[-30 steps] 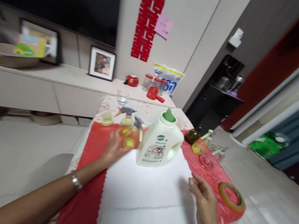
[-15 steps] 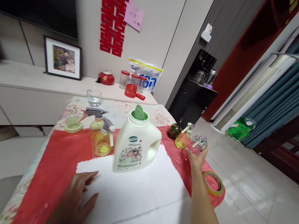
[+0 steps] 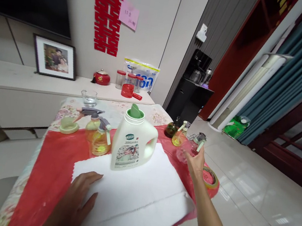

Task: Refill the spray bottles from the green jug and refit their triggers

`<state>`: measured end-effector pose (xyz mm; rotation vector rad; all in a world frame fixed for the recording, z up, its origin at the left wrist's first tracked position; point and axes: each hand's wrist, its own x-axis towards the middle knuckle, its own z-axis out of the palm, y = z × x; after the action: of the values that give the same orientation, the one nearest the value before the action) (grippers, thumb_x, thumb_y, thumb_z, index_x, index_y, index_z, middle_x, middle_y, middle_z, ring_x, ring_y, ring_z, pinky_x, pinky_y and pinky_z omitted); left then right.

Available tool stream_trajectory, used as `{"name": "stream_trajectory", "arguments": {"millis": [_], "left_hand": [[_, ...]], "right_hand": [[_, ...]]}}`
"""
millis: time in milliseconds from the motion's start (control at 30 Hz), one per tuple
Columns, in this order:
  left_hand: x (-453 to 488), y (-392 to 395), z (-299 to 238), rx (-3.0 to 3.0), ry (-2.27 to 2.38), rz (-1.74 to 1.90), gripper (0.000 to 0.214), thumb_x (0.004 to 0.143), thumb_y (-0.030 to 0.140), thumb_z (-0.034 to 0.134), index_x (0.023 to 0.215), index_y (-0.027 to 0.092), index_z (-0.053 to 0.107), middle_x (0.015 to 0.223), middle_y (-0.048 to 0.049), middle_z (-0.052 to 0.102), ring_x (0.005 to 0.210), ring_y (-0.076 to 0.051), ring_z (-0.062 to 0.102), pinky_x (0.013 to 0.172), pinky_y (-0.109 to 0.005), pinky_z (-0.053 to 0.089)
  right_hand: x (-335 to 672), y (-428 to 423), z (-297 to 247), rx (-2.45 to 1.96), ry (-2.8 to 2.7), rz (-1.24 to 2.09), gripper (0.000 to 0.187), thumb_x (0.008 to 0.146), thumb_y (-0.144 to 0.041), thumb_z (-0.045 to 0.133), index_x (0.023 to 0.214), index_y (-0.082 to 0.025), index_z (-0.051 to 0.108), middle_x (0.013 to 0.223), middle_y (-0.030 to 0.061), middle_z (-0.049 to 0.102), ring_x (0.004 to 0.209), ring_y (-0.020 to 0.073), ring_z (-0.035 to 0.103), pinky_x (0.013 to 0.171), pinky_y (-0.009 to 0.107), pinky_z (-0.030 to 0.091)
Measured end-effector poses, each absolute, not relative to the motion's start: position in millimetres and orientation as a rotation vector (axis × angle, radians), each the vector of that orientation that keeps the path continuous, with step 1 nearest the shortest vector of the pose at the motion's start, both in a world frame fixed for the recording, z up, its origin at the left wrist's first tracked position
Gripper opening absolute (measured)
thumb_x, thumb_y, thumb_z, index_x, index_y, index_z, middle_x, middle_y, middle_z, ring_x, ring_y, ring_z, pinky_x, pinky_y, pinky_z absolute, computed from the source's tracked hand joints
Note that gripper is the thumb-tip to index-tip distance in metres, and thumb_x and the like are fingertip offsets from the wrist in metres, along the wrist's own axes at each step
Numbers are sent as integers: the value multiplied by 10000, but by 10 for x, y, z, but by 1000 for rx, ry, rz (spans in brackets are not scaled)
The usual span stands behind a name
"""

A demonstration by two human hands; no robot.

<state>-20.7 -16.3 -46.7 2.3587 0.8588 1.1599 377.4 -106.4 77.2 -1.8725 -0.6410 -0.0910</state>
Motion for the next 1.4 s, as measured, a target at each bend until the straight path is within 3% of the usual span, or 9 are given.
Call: {"name": "stream_trajectory", "arguments": {"millis": [133, 267, 400, 533, 667, 833, 1067, 1267, 1400], "left_hand": [[-116, -361, -259, 2290, 710, 1034, 489, 895, 189, 523, 1367, 310, 485, 1344, -93, 554, 1259, -292, 561, 1052, -501, 528], [157, -694, 60, 2081, 561, 826, 883, 734, 171, 674, 1518, 273, 282, 1526, -147, 373, 1395, -357, 433, 1076, -530, 506], [467, -901, 289, 1885, 518, 990, 1103, 597, 231, 793, 1524, 178, 197, 1492, -198, 368, 1400, -403, 395, 1139, -593, 407], [501, -916, 404, 1703, 630, 1116, 886, 632, 232, 755, 1411, 168, 339, 1299, -161, 527, 1227, -347, 554, 1075, -558, 458], [329, -948, 467, 1679, 670, 903, 897, 530, 171, 801, 1345, 201, 427, 1255, -122, 568, 1190, -345, 576, 1041, -531, 480], [178, -1020, 522, 1499, 594, 705, 891, 534, 135, 807, 1346, 224, 449, 1295, -111, 588, 1166, -321, 599, 970, -452, 522], [57, -838, 719, 1145, 348, 426, 728, 567, 179, 841, 1218, 220, 518, 1044, -28, 640, 881, -200, 639, 754, -306, 510], [-7, -745, 735, 1070, 267, 384, 824, 525, 268, 911, 1242, 194, 512, 1062, -62, 636, 895, -210, 621, 750, -315, 482], [-29, -743, 693, 1079, 263, 415, 862, 506, 309, 937, 1254, 200, 522, 1126, -83, 628, 999, -250, 608, 828, -356, 488]], "right_hand": [[3168, -1351, 891, -1794, -817, 85, 1002, 622, -502, 842, 1478, -177, 436, 1320, 161, 629, 1170, 327, 624, 1009, 479, 499], [2410, -1541, 867, -1637, -945, 357, 1113, 659, -477, 850, 1565, -179, 278, 1556, 205, 389, 1337, 349, 510, 1066, 506, 476], [1763, -1628, 832, -1572, -1086, 451, 908, 778, -446, 777, 1537, -231, 329, 1513, 145, 466, 1345, 293, 510, 1116, 461, 447], [1572, -1698, 847, -1579, -1181, 469, 691, 807, -463, 743, 1422, -250, 511, 1421, 98, 563, 1328, 288, 522, 1141, 441, 415], [1681, -1680, 814, -1477, -1084, 546, 478, 803, -476, 744, 1203, -222, 680, 1213, 99, 688, 1079, 273, 662, 964, 411, 538], [1699, -1560, 750, -1296, -854, 586, 473, 737, -388, 830, 1164, -237, 692, 1121, 87, 725, 987, 255, 693, 979, 460, 532], [1651, -1417, 1029, -985, -844, 910, 303, 766, -374, 811, 1029, -241, 744, 1024, 65, 738, 907, 241, 717, 996, 510, 529], [1634, -1299, 1072, -915, -927, 1019, 450, 739, -452, 822, 1129, -254, 717, 1140, 79, 702, 1011, 246, 675, 1021, 508, 516], [1627, -1252, 1039, -947, -887, 956, 434, 683, -390, 866, 1064, -243, 719, 1024, 52, 702, 918, 215, 668, 1007, 500, 523]]}}
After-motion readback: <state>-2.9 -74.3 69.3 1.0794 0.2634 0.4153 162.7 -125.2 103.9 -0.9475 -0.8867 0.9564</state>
